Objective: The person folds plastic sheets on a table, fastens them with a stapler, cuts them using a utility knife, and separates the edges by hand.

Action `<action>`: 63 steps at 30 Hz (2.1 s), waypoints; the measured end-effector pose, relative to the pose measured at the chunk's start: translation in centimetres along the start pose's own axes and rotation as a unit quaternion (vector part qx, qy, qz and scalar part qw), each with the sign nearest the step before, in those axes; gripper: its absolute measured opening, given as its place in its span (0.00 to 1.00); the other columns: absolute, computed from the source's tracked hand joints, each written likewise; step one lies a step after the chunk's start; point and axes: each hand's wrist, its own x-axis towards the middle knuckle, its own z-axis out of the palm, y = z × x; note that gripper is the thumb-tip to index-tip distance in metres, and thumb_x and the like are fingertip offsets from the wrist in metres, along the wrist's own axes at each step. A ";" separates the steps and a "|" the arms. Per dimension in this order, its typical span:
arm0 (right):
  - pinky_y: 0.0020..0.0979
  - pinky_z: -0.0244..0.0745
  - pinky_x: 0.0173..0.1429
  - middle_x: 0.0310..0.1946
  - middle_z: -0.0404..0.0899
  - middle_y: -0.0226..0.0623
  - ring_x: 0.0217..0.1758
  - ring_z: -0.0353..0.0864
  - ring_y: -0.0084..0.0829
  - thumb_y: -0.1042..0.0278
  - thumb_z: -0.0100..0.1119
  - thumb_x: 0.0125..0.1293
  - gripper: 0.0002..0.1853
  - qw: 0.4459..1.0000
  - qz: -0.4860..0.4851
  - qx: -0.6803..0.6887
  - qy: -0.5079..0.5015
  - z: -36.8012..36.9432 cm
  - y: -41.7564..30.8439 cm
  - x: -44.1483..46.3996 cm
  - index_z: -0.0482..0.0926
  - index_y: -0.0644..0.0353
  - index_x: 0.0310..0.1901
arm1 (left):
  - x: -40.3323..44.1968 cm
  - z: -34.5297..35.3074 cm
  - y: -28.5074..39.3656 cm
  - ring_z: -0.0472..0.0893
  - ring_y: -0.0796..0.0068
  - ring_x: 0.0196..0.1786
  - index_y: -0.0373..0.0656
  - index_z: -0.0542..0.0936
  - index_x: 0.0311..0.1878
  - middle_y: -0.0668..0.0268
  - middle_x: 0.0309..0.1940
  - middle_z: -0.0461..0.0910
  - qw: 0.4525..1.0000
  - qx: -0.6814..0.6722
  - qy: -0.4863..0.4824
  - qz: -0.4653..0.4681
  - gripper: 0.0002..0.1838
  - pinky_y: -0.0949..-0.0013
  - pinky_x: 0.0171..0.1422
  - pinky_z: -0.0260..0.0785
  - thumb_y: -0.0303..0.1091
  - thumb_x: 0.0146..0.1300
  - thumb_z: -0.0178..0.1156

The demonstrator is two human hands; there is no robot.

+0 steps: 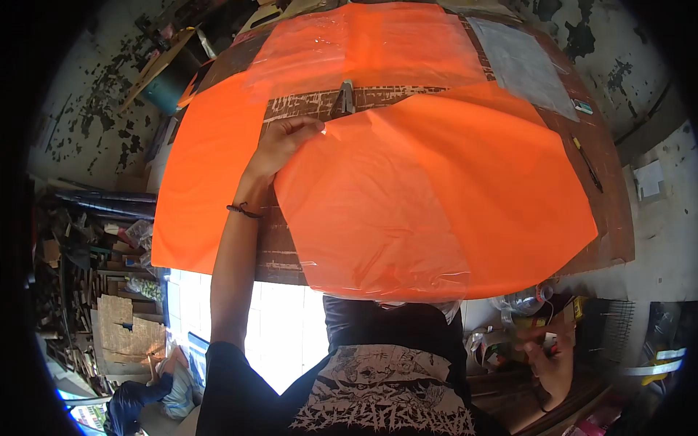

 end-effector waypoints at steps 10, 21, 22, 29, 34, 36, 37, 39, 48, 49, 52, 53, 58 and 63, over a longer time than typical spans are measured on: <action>0.17 0.62 0.15 0.57 0.76 0.59 0.49 0.85 0.36 0.79 0.60 0.65 0.12 0.938 -0.091 0.330 -0.053 12.3 7.3 5.3 0.65 0.58 0.33 | 1.7 -0.8 3.6 0.79 0.79 0.47 0.39 0.84 0.45 0.71 0.40 0.83 0.999 0.015 -0.016 0.033 0.11 0.73 0.56 0.70 0.36 0.68 0.59; 0.18 0.58 0.13 0.31 0.83 0.43 0.19 0.81 0.22 0.70 0.67 0.64 0.15 0.942 -0.139 0.288 0.105 11.5 -0.2 7.5 0.66 0.55 0.34 | 12.1 3.2 6.8 0.80 0.77 0.47 0.41 0.85 0.46 0.67 0.41 0.84 0.993 0.042 0.032 0.110 0.13 0.73 0.55 0.70 0.39 0.66 0.61; 0.18 0.58 0.13 0.30 0.83 0.43 0.19 0.81 0.22 0.69 0.67 0.64 0.15 0.948 -0.130 0.274 0.102 11.3 -0.6 7.5 0.65 0.55 0.34 | 13.2 2.9 6.3 0.80 0.74 0.48 0.42 0.85 0.46 0.65 0.41 0.84 0.986 0.140 0.013 0.094 0.15 0.69 0.57 0.69 0.42 0.65 0.62; 0.17 0.60 0.13 0.33 0.85 0.47 0.21 0.84 0.26 0.68 0.65 0.66 0.13 0.971 -0.081 0.222 0.048 10.2 -0.6 7.0 0.67 0.57 0.36 | 8.9 3.2 4.1 0.78 0.71 0.52 0.44 0.81 0.50 0.63 0.47 0.81 0.771 0.533 0.251 0.241 0.19 0.70 0.54 0.69 0.48 0.65 0.61; 0.18 0.62 0.12 0.33 0.85 0.48 0.21 0.84 0.27 0.69 0.64 0.66 0.13 0.961 -0.095 0.250 0.070 11.3 0.3 6.5 0.66 0.60 0.41 | -9.3 4.8 9.0 0.79 0.71 0.38 0.38 0.82 0.45 0.62 0.35 0.81 0.981 0.151 0.013 0.118 0.11 0.69 0.43 0.71 0.33 0.63 0.65; 0.18 0.62 0.12 0.33 0.85 0.48 0.20 0.83 0.27 0.70 0.64 0.66 0.14 0.958 -0.096 0.257 0.084 11.7 0.3 6.7 0.66 0.60 0.41 | -15.9 4.9 7.2 0.85 0.74 0.35 0.37 0.83 0.37 0.63 0.31 0.84 0.973 -0.011 -0.200 0.115 0.04 0.71 0.37 0.77 0.25 0.60 0.67; 0.18 0.62 0.12 0.33 0.85 0.48 0.19 0.83 0.26 0.70 0.64 0.66 0.14 0.954 -0.105 0.263 0.097 11.9 0.3 6.8 0.66 0.60 0.42 | -17.9 5.9 6.5 0.86 0.75 0.36 0.37 0.83 0.39 0.63 0.32 0.85 0.943 -0.081 -0.313 0.085 0.05 0.72 0.38 0.79 0.26 0.60 0.68; 0.18 0.62 0.12 0.31 0.84 0.46 0.17 0.81 0.24 0.71 0.65 0.65 0.14 0.955 -0.096 0.259 0.112 11.9 0.0 6.9 0.66 0.60 0.41 | -20.9 10.6 3.6 0.84 0.73 0.34 0.33 0.80 0.51 0.59 0.36 0.84 0.923 -0.168 -0.346 -0.021 0.18 0.72 0.42 0.75 0.40 0.68 0.62; 0.18 0.59 0.19 0.21 0.76 0.31 0.16 0.69 0.14 0.74 0.70 0.60 0.13 0.955 -0.209 0.110 0.182 10.1 0.3 5.3 0.72 0.61 0.35 | -22.6 21.5 1.8 0.84 0.71 0.31 0.31 0.79 0.43 0.57 0.32 0.83 0.931 -0.350 0.074 -0.071 0.15 0.70 0.39 0.77 0.34 0.76 0.49; 0.18 0.61 0.22 0.22 0.76 0.30 0.18 0.70 0.14 0.76 0.71 0.58 0.12 0.953 -0.259 0.048 0.151 10.1 0.2 5.0 0.73 0.61 0.34 | -22.5 21.3 1.7 0.84 0.71 0.30 0.31 0.79 0.40 0.57 0.31 0.82 0.929 -0.353 0.071 -0.089 0.16 0.71 0.37 0.77 0.34 0.76 0.49; 0.20 0.64 0.29 0.21 0.75 0.29 0.22 0.72 0.16 0.78 0.74 0.53 0.13 0.957 -0.259 0.059 0.113 11.9 -1.3 4.1 0.76 0.63 0.34 | -21.8 20.8 1.6 0.83 0.72 0.27 0.32 0.79 0.39 0.58 0.28 0.82 0.906 -0.391 0.059 -0.150 0.16 0.72 0.32 0.76 0.34 0.76 0.48; 0.20 0.64 0.29 0.21 0.75 0.30 0.23 0.73 0.16 0.79 0.74 0.52 0.13 0.960 -0.257 0.074 0.082 12.1 -1.4 4.0 0.76 0.63 0.34 | -21.9 20.8 1.8 0.83 0.72 0.27 0.32 0.79 0.39 0.58 0.28 0.82 0.906 -0.390 0.056 -0.154 0.16 0.72 0.32 0.76 0.34 0.76 0.48; 0.28 0.74 0.34 0.40 0.79 0.34 0.35 0.78 0.25 0.73 0.77 0.50 0.14 0.925 -0.355 -0.080 0.114 12.9 -0.9 5.1 0.82 0.58 0.39 | -22.4 19.2 3.6 0.77 0.75 0.21 0.39 0.80 0.33 0.64 0.23 0.80 0.987 -0.073 0.137 0.045 0.07 0.74 0.25 0.69 0.31 0.61 0.68; 0.31 0.78 0.47 0.54 0.78 0.24 0.49 0.75 0.33 0.67 0.72 0.48 0.16 0.823 -0.472 -0.307 0.073 13.6 -3.0 7.0 0.85 0.50 0.43 | -19.5 15.2 5.5 0.76 0.66 0.48 0.46 0.83 0.45 0.67 0.44 0.76 0.863 0.442 0.097 0.227 0.20 0.64 0.46 0.71 0.34 0.45 0.74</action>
